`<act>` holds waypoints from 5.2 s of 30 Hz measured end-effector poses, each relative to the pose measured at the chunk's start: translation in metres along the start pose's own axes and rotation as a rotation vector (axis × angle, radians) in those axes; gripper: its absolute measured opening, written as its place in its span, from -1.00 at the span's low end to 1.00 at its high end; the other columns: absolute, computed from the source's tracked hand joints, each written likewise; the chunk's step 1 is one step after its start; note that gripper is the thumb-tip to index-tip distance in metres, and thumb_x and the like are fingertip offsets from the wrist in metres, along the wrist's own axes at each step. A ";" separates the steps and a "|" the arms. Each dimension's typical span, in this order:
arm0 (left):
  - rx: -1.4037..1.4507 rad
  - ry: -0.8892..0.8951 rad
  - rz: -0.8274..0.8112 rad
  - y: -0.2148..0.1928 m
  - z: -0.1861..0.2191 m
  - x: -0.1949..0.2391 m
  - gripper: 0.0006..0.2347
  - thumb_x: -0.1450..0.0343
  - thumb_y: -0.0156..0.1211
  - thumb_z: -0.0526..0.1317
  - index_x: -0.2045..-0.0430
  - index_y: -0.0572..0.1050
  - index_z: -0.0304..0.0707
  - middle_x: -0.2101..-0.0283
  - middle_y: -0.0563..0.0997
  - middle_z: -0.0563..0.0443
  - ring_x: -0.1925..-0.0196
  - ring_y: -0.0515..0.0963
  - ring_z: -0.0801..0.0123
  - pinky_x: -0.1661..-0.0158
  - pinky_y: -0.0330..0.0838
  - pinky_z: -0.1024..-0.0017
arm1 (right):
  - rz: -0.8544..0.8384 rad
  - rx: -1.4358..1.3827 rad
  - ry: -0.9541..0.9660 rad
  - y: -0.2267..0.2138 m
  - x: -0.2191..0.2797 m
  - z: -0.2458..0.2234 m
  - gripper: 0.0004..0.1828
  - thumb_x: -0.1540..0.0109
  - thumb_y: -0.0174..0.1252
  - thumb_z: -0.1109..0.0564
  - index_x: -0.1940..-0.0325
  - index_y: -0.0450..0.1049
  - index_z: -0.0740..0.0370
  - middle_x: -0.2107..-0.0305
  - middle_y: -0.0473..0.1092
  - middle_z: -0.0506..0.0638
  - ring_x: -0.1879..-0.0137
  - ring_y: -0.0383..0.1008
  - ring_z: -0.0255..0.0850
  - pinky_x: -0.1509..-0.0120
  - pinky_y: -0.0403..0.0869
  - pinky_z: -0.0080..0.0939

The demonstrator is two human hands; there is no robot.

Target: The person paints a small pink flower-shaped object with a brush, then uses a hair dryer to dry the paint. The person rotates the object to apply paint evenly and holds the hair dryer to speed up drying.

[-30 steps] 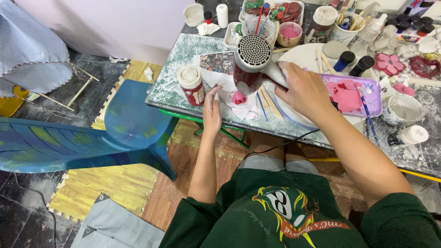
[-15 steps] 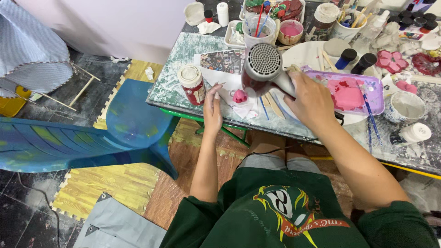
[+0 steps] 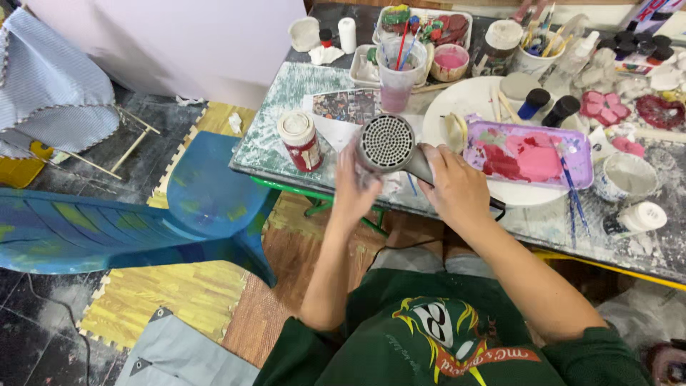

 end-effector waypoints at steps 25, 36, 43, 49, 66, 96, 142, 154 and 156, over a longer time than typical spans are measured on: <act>0.365 0.309 0.313 0.010 0.001 0.070 -0.48 -0.42 0.32 -0.31 -0.27 0.24 -0.17 -0.36 0.35 -0.18 -0.46 0.35 0.04 -0.49 0.23 0.09 | -0.298 -0.475 0.256 0.059 0.081 0.013 -0.42 0.08 0.50 0.08 0.09 0.40 0.29 0.28 0.50 0.27 0.15 0.53 0.24 0.11 0.50 0.10; 0.255 0.262 0.195 0.006 0.024 0.057 -0.42 -0.31 0.38 -0.31 -0.25 0.28 -0.26 -0.33 0.42 -0.19 -0.44 0.37 0.01 -0.46 0.19 0.13 | -0.354 -0.728 0.191 0.078 0.092 0.022 -0.48 0.00 0.44 0.05 0.08 0.45 0.33 0.31 0.51 0.25 0.18 0.56 0.18 0.09 0.48 0.03; 0.143 0.213 0.125 0.012 0.030 0.049 -0.38 -0.21 0.45 -0.32 -0.20 0.33 -0.27 -0.29 0.45 -0.21 -0.41 0.42 0.01 -0.42 0.24 0.15 | -0.175 -0.640 0.128 0.066 0.090 0.020 -0.54 0.10 0.45 0.10 0.28 0.45 0.39 0.33 0.41 0.24 0.16 0.48 0.20 0.06 0.45 0.02; 0.101 0.213 0.109 0.012 0.027 0.040 -0.33 -0.19 0.52 -0.35 -0.23 0.33 -0.24 -0.29 0.46 -0.17 -0.40 0.44 0.02 -0.42 0.29 0.16 | -0.198 -0.737 0.246 0.060 0.086 0.020 -0.57 0.00 0.46 0.06 0.24 0.45 0.37 0.37 0.42 0.15 0.24 0.49 0.04 0.10 0.46 -0.07; -0.339 -0.087 0.542 -0.100 -0.065 0.009 -0.16 -0.24 0.48 -0.40 -0.39 0.02 -0.54 -0.34 0.23 -0.42 -0.40 0.27 -0.22 -0.38 0.12 0.06 | -0.170 -1.739 0.667 0.254 -0.052 -0.015 -0.59 -0.39 0.10 0.05 -0.25 0.24 0.28 0.36 0.42 0.03 0.40 0.47 -0.28 0.39 0.47 -0.25; 0.102 -0.025 0.333 -0.054 0.010 0.033 -0.80 -0.62 -0.11 -0.30 -0.05 0.40 -0.39 -0.10 0.58 -0.18 -0.23 0.53 0.12 -0.31 0.30 0.27 | -0.190 -0.607 -0.040 0.175 -0.022 0.012 0.02 -0.04 0.51 0.00 -0.46 0.13 0.25 -0.20 0.30 0.34 -0.33 0.31 0.22 -0.41 0.28 0.08; 1.557 -0.566 -0.248 0.131 0.080 0.039 -0.58 -0.67 -0.30 -0.10 -0.29 0.31 -0.47 -0.26 0.47 -0.20 -0.27 0.48 0.20 -0.27 0.40 0.24 | 0.172 -0.424 0.011 -0.023 0.058 0.042 -0.25 0.04 0.59 0.08 -0.18 0.43 0.11 -0.18 0.39 0.08 -0.42 0.27 0.04 -0.57 0.20 0.16; 1.765 -0.794 -0.396 0.215 0.099 0.065 -0.68 -0.70 -0.22 -0.15 -0.22 0.34 -0.41 -0.19 0.50 -0.20 -0.20 0.54 0.18 -0.23 0.43 0.22 | 0.167 -0.410 -0.008 -0.082 0.092 0.078 -0.08 -0.06 0.53 0.14 -0.41 0.20 0.14 -0.22 0.41 0.01 -0.50 0.19 0.07 -0.63 0.14 0.20; 1.786 -0.777 -0.443 0.220 0.108 0.066 -0.67 -0.71 -0.24 -0.14 -0.22 0.34 -0.41 -0.19 0.49 -0.22 -0.21 0.53 0.16 -0.25 0.40 0.20 | 0.179 -0.403 -0.004 -0.086 0.098 0.084 -0.07 -0.07 0.53 0.15 -0.43 0.18 0.15 -0.23 0.42 0.04 -0.49 0.21 0.06 -0.63 0.13 0.21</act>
Point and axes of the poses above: each hand's wrist, its own x-axis away from the middle knuckle, its own y-axis out of the palm, z = x × y, the point moved 9 cm from there along -x, towards the middle knuckle
